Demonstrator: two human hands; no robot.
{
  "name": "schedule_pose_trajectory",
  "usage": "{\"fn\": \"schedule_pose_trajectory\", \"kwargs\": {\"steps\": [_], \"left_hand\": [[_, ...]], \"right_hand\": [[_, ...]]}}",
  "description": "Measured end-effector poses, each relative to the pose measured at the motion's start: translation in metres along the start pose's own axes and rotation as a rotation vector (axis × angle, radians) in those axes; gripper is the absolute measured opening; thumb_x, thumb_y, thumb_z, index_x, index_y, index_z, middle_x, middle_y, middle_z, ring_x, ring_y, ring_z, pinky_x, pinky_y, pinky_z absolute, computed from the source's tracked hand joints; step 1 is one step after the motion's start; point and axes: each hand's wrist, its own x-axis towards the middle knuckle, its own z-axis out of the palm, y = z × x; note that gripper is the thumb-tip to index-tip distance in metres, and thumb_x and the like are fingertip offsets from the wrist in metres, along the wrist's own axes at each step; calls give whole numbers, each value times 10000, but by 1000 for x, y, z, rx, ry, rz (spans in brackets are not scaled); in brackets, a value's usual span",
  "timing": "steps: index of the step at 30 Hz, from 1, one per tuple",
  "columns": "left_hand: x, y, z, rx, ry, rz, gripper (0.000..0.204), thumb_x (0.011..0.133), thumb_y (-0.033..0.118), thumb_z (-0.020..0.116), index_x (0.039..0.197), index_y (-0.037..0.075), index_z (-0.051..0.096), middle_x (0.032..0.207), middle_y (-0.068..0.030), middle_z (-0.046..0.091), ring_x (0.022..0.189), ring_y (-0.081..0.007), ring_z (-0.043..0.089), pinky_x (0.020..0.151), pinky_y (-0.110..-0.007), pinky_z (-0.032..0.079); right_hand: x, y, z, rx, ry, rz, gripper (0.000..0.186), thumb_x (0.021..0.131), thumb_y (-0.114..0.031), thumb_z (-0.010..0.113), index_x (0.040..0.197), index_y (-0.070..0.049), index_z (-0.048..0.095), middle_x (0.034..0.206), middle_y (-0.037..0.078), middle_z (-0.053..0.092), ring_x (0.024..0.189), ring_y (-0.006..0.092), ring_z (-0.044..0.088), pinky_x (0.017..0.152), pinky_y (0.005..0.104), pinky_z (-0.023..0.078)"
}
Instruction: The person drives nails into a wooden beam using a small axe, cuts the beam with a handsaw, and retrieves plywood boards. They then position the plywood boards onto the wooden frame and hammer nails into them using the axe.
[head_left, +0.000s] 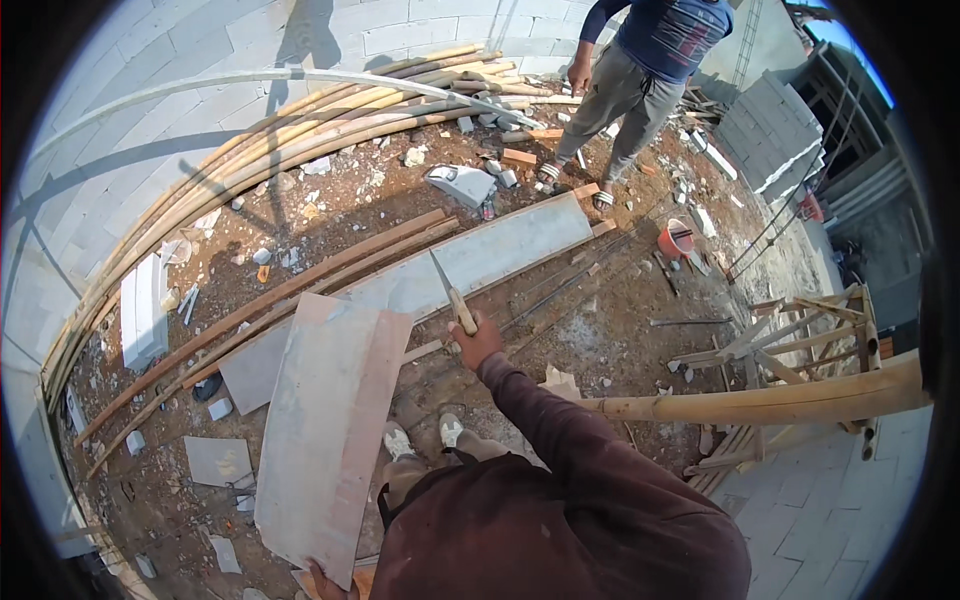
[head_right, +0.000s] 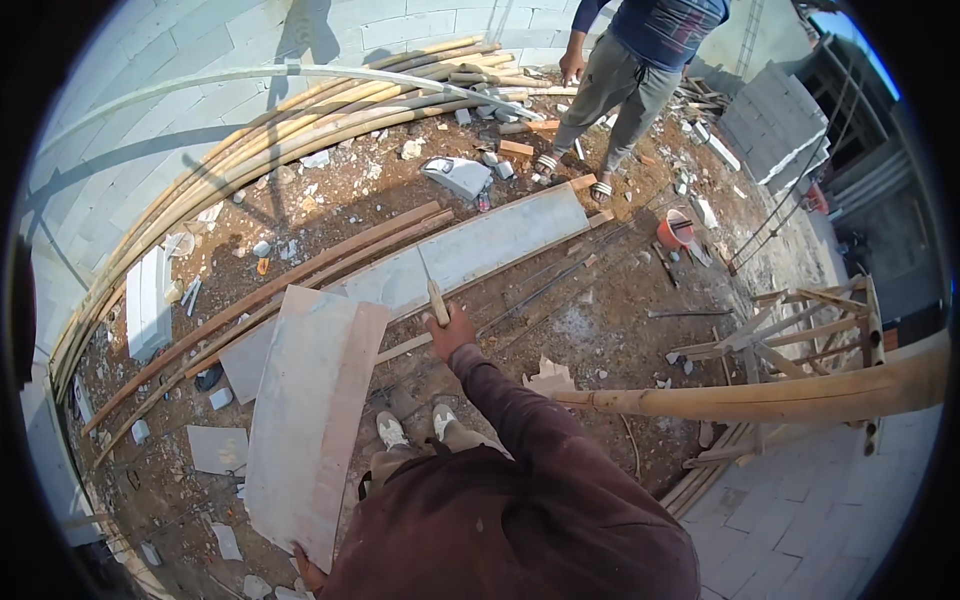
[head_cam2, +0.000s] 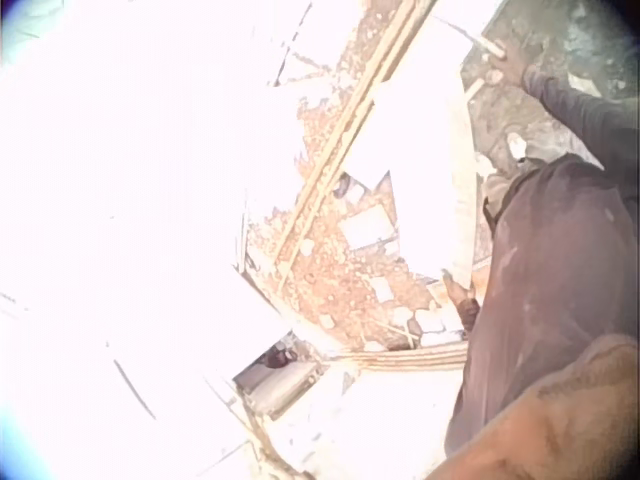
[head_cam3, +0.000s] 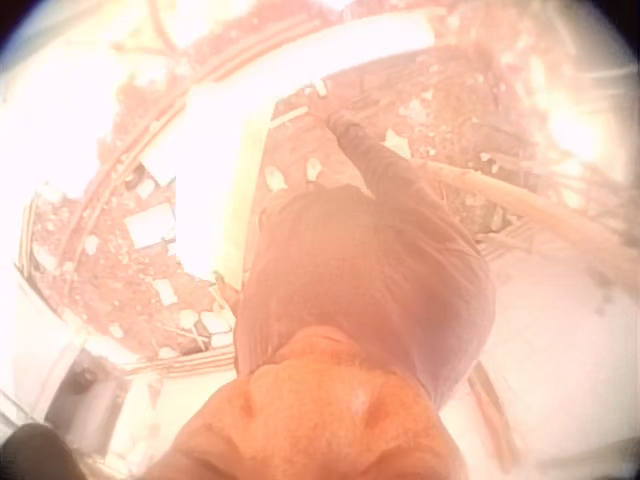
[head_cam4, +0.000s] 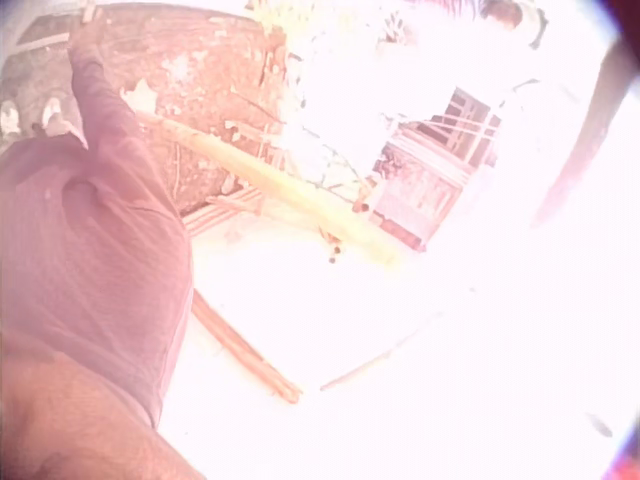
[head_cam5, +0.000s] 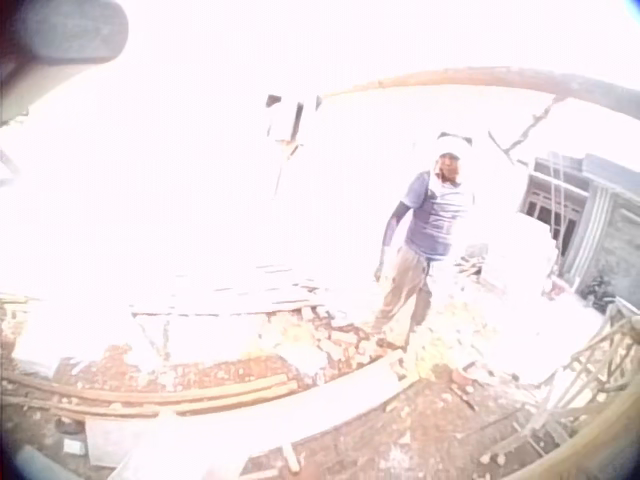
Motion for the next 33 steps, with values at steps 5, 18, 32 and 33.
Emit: {"fn": "schedule_pose_trajectory", "kwargs": {"steps": [5,18,32,33], "left_hand": [[28,18,62,2,-271,119,527,1008,427,507,1348,24,484,1286,-116,598,1171,-273,595,1043,-424,461],[-11,-47,-65,-339,407,278,504,1002,435,514,1282,16,525,1213,-123,631,1089,-277,636,994,-415,490],[-14,-74,-318,-996,1180,240,593,970,541,475,1371,104,454,1372,-81,528,1264,-273,512,1069,-474,388],[-3,-64,-327,-946,1139,71,729,930,635,478,1436,118,387,1433,-128,452,1300,-297,458,1109,-503,306]], "right_hand": [[-43,80,-75,333,-45,274,232,917,-132,662,1041,40,569,811,70,677,673,141,652,626,271,528],[-115,123,-26,202,-355,425,204,890,-149,655,1007,6,594,710,68,654,554,125,594,454,264,440],[-233,-166,290,-558,-1063,-372,315,852,-266,728,926,15,606,804,137,644,759,256,653,682,382,501],[-256,-182,319,-634,-1098,-409,323,841,-283,736,909,7,610,801,145,626,785,287,647,701,401,487]]}}
